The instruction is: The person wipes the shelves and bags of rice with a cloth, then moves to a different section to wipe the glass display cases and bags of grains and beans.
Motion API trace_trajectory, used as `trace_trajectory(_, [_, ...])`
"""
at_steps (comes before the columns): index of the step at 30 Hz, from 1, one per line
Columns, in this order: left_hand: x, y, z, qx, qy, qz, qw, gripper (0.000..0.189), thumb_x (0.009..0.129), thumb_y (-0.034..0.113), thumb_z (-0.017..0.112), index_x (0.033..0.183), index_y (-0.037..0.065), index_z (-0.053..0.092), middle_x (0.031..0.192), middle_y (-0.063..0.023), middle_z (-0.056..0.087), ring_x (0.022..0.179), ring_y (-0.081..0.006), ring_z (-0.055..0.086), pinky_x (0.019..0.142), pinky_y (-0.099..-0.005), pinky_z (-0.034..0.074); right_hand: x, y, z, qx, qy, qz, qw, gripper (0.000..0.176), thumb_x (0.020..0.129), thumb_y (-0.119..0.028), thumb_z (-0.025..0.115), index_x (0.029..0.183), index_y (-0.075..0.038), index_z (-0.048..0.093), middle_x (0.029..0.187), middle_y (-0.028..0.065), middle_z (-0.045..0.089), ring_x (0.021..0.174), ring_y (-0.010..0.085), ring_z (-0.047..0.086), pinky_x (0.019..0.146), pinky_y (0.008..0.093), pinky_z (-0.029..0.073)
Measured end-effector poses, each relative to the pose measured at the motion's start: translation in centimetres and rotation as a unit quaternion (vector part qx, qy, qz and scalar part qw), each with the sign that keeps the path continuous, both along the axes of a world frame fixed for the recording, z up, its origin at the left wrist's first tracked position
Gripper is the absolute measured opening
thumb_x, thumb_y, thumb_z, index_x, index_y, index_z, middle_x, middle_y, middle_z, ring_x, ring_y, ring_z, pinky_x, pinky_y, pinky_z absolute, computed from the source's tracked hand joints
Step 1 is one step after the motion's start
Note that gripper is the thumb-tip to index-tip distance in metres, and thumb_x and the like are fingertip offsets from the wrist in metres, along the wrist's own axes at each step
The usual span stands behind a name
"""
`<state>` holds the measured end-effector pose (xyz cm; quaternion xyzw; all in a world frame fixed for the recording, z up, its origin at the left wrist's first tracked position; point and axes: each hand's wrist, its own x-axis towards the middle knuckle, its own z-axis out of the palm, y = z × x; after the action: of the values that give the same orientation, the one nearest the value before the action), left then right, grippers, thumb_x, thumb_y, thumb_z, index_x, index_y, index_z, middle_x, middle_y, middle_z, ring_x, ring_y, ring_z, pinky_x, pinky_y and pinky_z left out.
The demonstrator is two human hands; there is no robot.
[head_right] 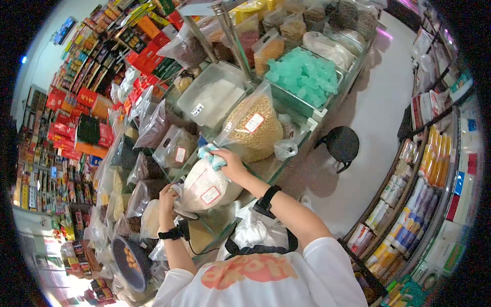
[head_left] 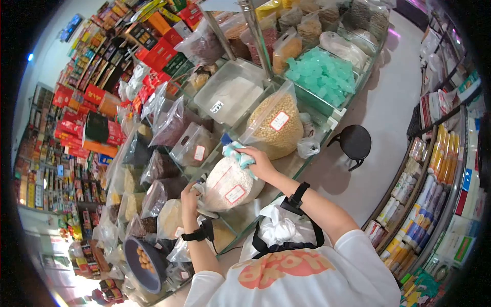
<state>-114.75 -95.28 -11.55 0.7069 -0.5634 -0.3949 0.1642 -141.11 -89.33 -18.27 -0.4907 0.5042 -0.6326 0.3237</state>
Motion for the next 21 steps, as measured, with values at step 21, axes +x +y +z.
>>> trace_trajectory(21, [-5.4,13.5,-8.0,-0.01,0.387,0.321,0.864,0.058,0.085,0.001,0.047,0.139,0.003,0.028,0.127,-0.012,0.046,0.11,-0.0208,0.048,0.087,-0.0323,0.043,0.0,3.6,-6.2,0.238,0.157,-0.015,0.958,0.034,0.071,0.004,0.053,0.104,0.0,0.061,0.099,0.0248,0.061,0.094,0.0414,0.058,0.08,0.0421,0.047])
